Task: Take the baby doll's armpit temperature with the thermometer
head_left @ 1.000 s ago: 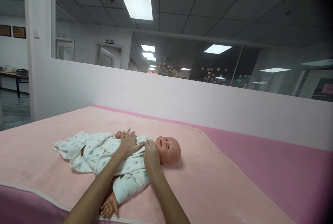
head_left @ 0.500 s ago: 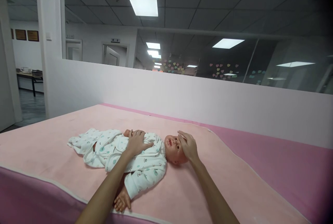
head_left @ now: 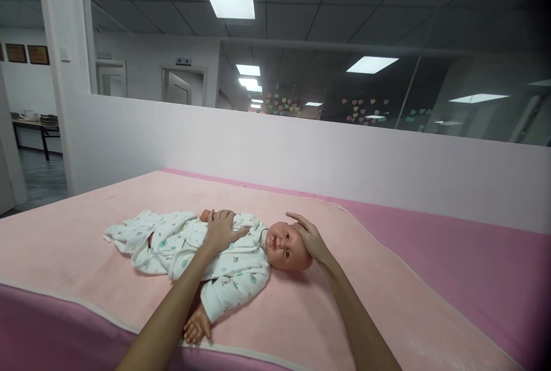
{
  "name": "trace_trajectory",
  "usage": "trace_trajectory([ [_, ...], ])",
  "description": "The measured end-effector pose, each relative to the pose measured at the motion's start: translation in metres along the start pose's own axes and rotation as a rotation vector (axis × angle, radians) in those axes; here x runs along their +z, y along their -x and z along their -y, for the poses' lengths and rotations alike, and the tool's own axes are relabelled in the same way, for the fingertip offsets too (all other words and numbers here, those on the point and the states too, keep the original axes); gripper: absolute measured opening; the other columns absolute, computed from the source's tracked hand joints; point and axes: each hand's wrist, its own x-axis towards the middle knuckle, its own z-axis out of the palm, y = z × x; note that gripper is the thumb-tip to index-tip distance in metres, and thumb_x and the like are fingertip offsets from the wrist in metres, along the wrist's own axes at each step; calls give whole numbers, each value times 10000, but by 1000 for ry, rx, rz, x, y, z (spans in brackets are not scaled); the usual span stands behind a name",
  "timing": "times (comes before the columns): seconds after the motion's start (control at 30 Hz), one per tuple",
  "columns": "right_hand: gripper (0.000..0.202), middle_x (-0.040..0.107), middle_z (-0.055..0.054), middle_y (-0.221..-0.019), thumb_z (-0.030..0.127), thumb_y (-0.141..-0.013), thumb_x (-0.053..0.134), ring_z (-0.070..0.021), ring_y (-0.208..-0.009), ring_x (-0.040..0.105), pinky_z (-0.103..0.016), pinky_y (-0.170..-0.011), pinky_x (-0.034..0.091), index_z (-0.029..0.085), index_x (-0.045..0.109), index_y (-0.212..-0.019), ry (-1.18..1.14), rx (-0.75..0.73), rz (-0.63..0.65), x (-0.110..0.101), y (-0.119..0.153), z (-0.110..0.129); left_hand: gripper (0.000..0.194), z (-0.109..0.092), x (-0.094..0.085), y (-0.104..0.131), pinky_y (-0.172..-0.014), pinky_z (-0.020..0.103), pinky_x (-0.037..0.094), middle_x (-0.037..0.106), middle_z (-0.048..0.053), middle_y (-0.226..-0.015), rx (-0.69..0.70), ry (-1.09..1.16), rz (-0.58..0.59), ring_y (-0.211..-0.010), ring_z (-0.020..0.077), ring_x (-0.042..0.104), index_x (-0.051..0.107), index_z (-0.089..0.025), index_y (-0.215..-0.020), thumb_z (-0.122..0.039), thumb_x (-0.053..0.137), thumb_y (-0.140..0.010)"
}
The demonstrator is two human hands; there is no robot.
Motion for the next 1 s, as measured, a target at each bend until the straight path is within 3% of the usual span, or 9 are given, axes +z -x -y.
trace_trajectory([
  [0.13,322,577,-8,-1196,421,-802,472,-209,-1205,422,-392,-1050,272,253,661,-1001,97,-29,37,3,12,3,454,1,2,0,-985,501,190,598,50,-954,2,3,-23,-1006,247,487,538,-210,-897,-622,469,-722],
  [0.33,338,626,-23,-1108,438,-838,417,-211,-1082,526,-400,-987,369,254,681,-943,103,-108,-20,10,26,8,467,1,3,0,-1000,508,158,595,65,-1011,-14,-1,-18,-1052,261,467,531,-210,-969,-600,496,-714],
  [0.63,438,481,-4,-1304,414,-868,380,-197,-1172,458,-396,-1007,344,288,433,-1284,170,-196,-90,11,37,5,417,2,2,0,-986,499,184,599,46,-964,-4,20,-35,-1010,257,480,542,-216,-934,-569,501,-718],
  [0.77,341,602,-5,-1155,406,-863,375,-204,-1107,508,-411,-1004,348,283,646,-1029,197,-220,-75,11,37,6,422,2,3,-1,-986,497,186,599,47,-966,-7,14,-37,-1007,259,482,541,-216,-927,-576,497,-712],
  [0.83,336,634,-9,-1095,404,-859,377,-208,-1080,525,-422,-999,355,278,675,-950,181,-206,-81,12,36,6,419,3,3,-1,-986,494,187,599,46,-964,-2,7,-44,-1005,257,484,539,-216,-928,-574,494,-714],
  [1.0,332,603,-13,-1153,410,-854,399,-205,-1107,513,-412,-1010,351,266,645,-1023,94,-165,-105,13,37,4,421,2,2,0,-984,496,193,601,42,-959,-2,10,-39,-1009,258,488,540,-218,-931,-574,496,-712],
])
